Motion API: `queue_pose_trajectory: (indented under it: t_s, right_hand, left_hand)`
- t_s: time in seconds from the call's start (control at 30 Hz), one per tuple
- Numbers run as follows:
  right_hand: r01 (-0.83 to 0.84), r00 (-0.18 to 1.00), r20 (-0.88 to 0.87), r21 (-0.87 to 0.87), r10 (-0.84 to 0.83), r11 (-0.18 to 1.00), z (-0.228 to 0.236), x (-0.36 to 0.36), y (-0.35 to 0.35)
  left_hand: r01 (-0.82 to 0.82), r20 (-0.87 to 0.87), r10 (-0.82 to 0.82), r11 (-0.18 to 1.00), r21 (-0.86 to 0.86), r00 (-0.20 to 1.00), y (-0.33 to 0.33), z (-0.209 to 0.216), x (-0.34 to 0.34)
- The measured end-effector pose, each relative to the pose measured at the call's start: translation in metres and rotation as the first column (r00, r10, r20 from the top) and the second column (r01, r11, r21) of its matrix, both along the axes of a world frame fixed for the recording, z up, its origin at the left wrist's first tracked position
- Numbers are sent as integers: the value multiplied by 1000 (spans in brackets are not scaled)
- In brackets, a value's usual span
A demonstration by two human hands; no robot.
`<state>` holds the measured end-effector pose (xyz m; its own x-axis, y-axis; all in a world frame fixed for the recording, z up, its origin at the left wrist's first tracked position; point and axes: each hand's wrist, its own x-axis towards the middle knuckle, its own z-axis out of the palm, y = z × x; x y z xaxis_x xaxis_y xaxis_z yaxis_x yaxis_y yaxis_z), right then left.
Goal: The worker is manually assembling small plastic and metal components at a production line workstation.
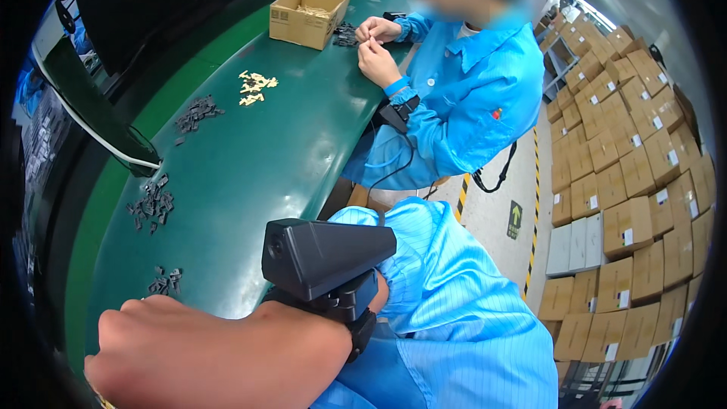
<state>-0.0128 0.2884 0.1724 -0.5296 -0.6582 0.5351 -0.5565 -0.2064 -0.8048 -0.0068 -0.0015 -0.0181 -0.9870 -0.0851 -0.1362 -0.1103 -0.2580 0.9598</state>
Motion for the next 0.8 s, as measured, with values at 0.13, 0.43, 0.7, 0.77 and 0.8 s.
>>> queue_pose_trajectory:
  t_s: [0.13,0.43,0.7,0.77,0.8]
  right_hand:
    - [172,971,-166,-28,-174,985,-20,0,-12]
    - [250,942,-226,-27,-249,968,-32,0,-34]
    - [124,992,-4,47,-124,991,-2,-3,-40]
    - [59,998,14,22,-59,998,-5,-8,-38]
    - [42,999,17,4,-42,999,-6,-11,-34]
  left_hand:
    - [66,-77,-65,998,15,995,-10,-9,-1]
    - [73,-37,-71,996,50,997,-8,-6,3]
    - [90,-65,-90,996,-3,994,1,-7,3]
    - [35,-64,-36,999,-14,997,8,4,7]
    - [8,12,-7,1000,-18,1000,12,9,3]
